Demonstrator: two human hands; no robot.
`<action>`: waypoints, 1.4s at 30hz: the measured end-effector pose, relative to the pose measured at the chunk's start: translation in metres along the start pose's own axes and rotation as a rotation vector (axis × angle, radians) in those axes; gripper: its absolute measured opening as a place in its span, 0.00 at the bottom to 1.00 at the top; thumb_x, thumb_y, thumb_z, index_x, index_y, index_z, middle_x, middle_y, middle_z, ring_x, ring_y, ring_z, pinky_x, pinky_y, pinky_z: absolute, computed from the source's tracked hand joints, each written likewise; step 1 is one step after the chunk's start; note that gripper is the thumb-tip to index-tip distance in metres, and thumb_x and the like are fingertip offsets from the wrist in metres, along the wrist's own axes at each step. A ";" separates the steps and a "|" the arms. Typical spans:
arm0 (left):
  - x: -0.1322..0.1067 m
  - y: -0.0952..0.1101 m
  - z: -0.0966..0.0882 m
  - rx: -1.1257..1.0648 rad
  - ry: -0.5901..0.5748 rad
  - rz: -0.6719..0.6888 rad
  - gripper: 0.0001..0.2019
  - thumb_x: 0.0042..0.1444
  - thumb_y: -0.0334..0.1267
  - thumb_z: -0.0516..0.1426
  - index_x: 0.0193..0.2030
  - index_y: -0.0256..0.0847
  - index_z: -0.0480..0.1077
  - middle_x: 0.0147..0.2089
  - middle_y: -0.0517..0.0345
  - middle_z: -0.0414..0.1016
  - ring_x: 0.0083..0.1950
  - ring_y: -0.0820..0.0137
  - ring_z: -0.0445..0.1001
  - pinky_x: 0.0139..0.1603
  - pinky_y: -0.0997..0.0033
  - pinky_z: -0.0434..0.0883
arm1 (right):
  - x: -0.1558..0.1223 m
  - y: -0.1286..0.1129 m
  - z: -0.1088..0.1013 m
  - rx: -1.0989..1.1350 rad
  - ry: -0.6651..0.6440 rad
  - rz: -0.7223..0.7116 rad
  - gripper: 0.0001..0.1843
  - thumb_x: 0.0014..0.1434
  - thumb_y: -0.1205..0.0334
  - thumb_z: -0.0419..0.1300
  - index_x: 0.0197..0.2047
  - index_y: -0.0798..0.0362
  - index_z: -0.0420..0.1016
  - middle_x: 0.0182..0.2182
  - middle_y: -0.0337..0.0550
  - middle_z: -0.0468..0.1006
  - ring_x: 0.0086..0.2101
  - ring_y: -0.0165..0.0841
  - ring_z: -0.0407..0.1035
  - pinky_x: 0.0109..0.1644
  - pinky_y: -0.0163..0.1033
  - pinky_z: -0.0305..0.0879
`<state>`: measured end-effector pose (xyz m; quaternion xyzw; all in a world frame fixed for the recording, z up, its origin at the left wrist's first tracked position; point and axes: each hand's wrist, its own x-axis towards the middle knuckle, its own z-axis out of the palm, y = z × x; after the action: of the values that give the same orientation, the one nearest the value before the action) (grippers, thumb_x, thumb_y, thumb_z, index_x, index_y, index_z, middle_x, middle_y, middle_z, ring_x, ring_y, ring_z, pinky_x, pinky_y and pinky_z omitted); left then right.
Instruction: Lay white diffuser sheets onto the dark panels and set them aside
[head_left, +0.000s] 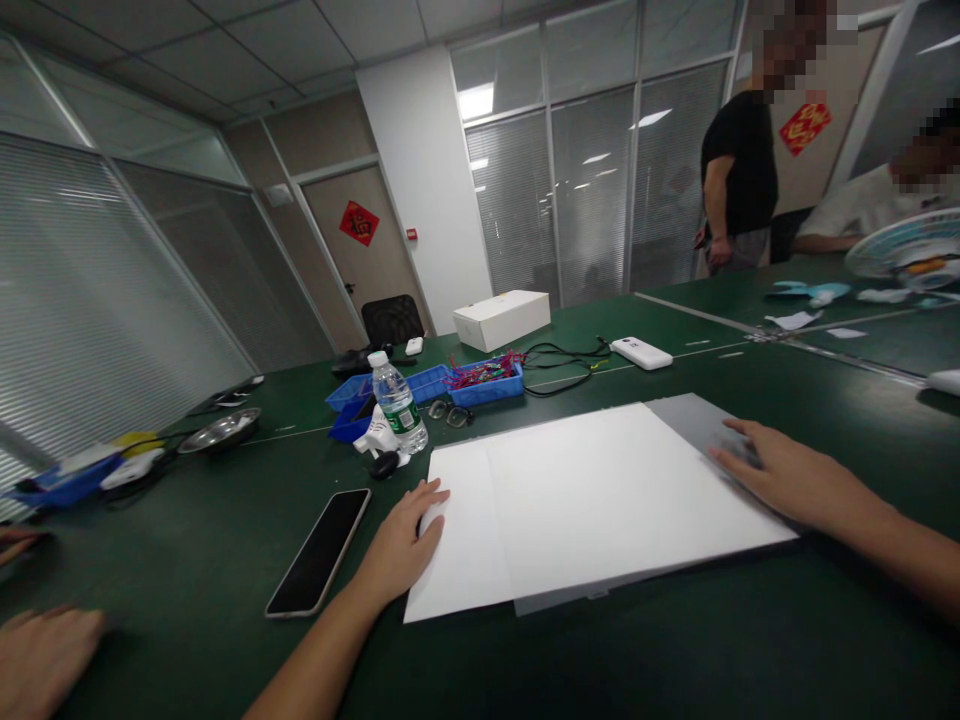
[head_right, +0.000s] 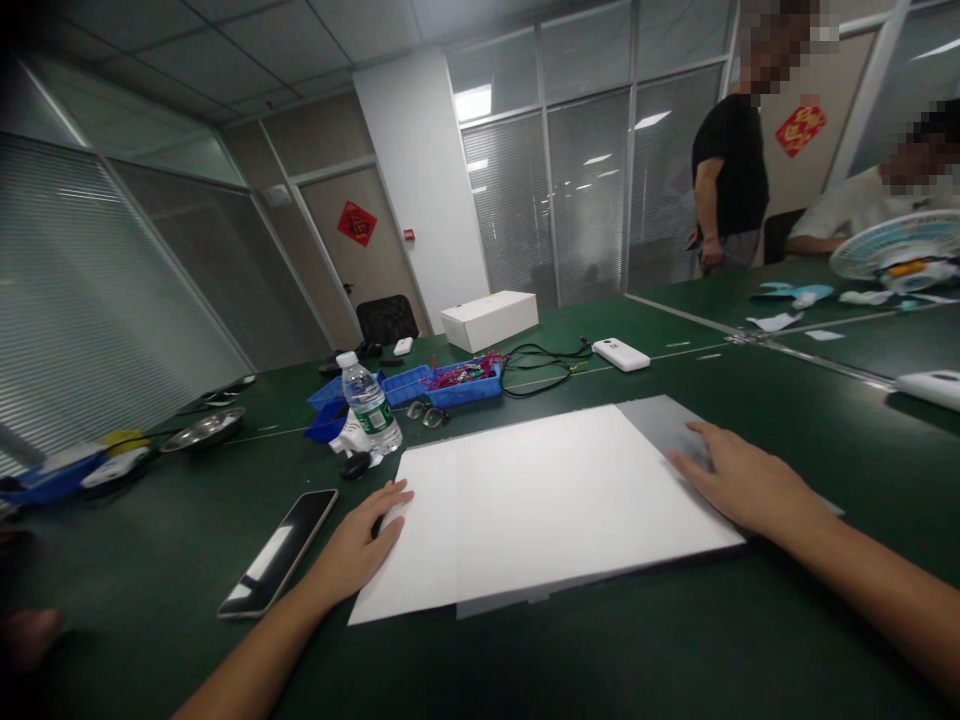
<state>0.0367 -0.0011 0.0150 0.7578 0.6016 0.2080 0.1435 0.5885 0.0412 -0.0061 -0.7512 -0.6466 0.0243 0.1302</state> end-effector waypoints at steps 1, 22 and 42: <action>0.000 -0.001 0.001 0.004 0.000 0.001 0.24 0.64 0.45 0.52 0.63 0.41 0.73 0.72 0.48 0.65 0.76 0.54 0.58 0.76 0.43 0.53 | 0.002 0.002 0.002 0.022 -0.012 0.011 0.48 0.64 0.29 0.40 0.73 0.57 0.58 0.65 0.56 0.68 0.55 0.51 0.72 0.57 0.55 0.70; 0.002 -0.006 0.004 -0.003 0.006 0.006 0.23 0.65 0.45 0.53 0.63 0.42 0.73 0.73 0.48 0.64 0.76 0.53 0.57 0.76 0.42 0.53 | 0.006 0.014 0.007 -0.089 -0.035 0.060 0.52 0.62 0.26 0.39 0.74 0.59 0.57 0.66 0.57 0.65 0.59 0.54 0.66 0.60 0.61 0.66; 0.002 -0.002 0.004 -0.009 0.018 0.010 0.23 0.64 0.46 0.53 0.62 0.42 0.74 0.72 0.48 0.66 0.75 0.53 0.59 0.75 0.42 0.54 | 0.002 0.007 0.014 -0.050 -0.025 -0.043 0.52 0.62 0.26 0.41 0.74 0.57 0.57 0.67 0.56 0.64 0.58 0.53 0.68 0.59 0.59 0.68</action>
<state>0.0369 0.0013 0.0110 0.7581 0.5982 0.2183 0.1403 0.5932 0.0448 -0.0206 -0.7397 -0.6647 0.0147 0.1040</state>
